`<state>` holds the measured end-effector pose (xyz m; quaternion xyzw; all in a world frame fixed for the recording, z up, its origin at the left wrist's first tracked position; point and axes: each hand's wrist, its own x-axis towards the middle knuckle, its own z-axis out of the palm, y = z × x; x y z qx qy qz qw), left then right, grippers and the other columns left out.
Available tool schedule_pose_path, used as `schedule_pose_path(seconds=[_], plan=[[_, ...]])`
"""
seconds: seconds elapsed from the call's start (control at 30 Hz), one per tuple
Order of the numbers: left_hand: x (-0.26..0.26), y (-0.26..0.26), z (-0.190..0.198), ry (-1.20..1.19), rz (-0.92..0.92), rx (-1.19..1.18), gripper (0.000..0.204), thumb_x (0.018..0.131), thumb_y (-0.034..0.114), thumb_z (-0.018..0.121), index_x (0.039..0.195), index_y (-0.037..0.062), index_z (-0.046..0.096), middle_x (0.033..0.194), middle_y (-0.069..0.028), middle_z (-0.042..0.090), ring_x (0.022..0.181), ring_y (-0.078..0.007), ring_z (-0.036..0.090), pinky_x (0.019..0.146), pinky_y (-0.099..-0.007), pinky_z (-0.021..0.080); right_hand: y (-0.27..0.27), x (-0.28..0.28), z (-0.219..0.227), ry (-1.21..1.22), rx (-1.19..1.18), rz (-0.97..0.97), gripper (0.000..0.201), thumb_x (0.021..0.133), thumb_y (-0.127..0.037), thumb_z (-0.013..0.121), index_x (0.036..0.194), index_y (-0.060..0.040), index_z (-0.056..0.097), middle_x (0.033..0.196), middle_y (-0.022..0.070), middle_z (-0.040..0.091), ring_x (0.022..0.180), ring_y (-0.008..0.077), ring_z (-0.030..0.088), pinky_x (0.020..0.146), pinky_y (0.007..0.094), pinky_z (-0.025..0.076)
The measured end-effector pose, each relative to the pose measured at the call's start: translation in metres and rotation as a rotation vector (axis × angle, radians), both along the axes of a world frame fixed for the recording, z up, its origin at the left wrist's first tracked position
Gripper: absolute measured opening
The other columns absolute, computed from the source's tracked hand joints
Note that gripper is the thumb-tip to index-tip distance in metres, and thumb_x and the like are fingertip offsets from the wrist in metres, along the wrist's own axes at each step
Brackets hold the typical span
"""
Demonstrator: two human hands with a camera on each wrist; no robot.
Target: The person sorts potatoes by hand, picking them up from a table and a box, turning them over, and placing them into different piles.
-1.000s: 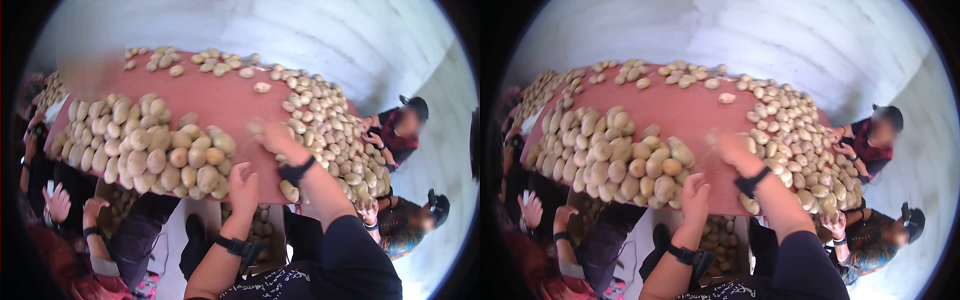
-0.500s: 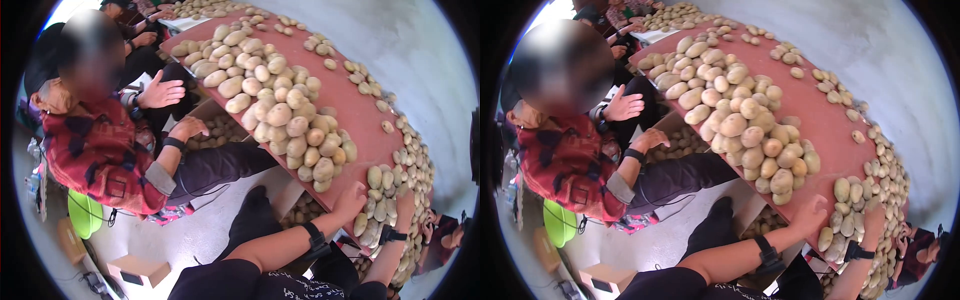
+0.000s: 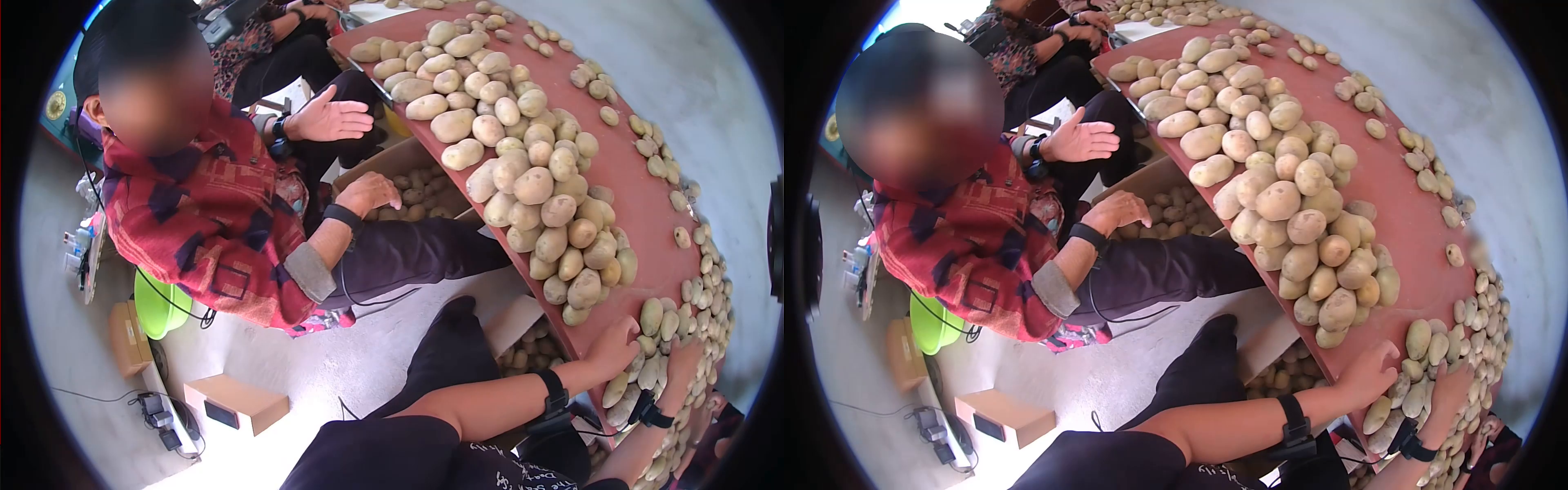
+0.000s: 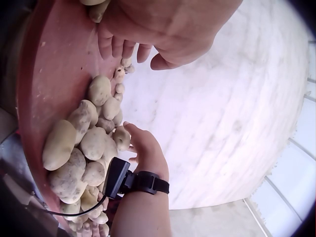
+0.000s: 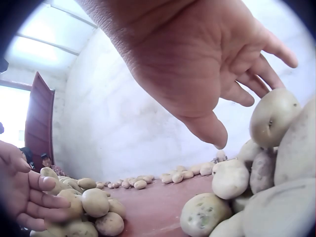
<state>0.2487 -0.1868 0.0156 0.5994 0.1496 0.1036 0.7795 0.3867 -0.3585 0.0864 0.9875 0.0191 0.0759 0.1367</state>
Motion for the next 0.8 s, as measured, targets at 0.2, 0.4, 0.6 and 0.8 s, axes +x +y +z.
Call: schedule_pose_path(seconds=[0.2,0.4,0.6,0.8], plan=[[0.0,-0.003,-0.006,0.025,-0.009,0.069,0.033,0.084,0.014,0.061,0.114,0.0028,0.052,0.109,-0.0197,0.06,0.103,-0.0391,0.06,0.088,-0.0463,0.047,0.028,-0.017,0.004,0.002,0.274,0.438,0.049,0.095,-0.022,0.057,0.137,0.0023,0.049,0.139,0.0209,0.052,0.131,0.0371,0.046,0.111,0.0421,0.034],[-0.009,0.015,0.017,0.029,-0.053,0.028,0.023,0.089,0.015,0.052,0.105,0.0009,0.059,0.104,-0.0215,0.064,0.1,-0.0385,0.062,0.084,-0.044,0.048,0.113,-0.109,-0.003,0.428,0.959,0.639,0.037,0.101,-0.022,0.044,0.121,0.0053,0.058,0.124,0.015,0.06,0.121,0.0267,0.053,0.107,0.0358,0.035],[-0.007,0.002,0.002,-0.177,-0.103,0.097,0.024,0.091,0.013,0.046,0.105,-0.0027,0.059,0.101,-0.0241,0.065,0.097,-0.0414,0.063,0.082,-0.0464,0.049,0.105,-0.116,-0.012,0.46,1.056,0.599,0.043,0.102,-0.028,0.036,0.109,0.0056,0.061,0.114,0.0139,0.062,0.113,0.0243,0.056,0.104,0.0347,0.037],[0.001,-0.015,0.004,-0.103,-0.079,-0.147,0.03,0.095,0.018,0.05,0.114,-0.0047,0.053,0.106,-0.0241,0.065,0.099,-0.038,0.064,0.084,-0.0426,0.05,0.108,-0.114,0.001,0.281,1.03,0.663,0.043,0.102,-0.027,0.036,0.114,0.0065,0.061,0.116,0.0152,0.062,0.115,0.0256,0.055,0.105,0.0356,0.037]])
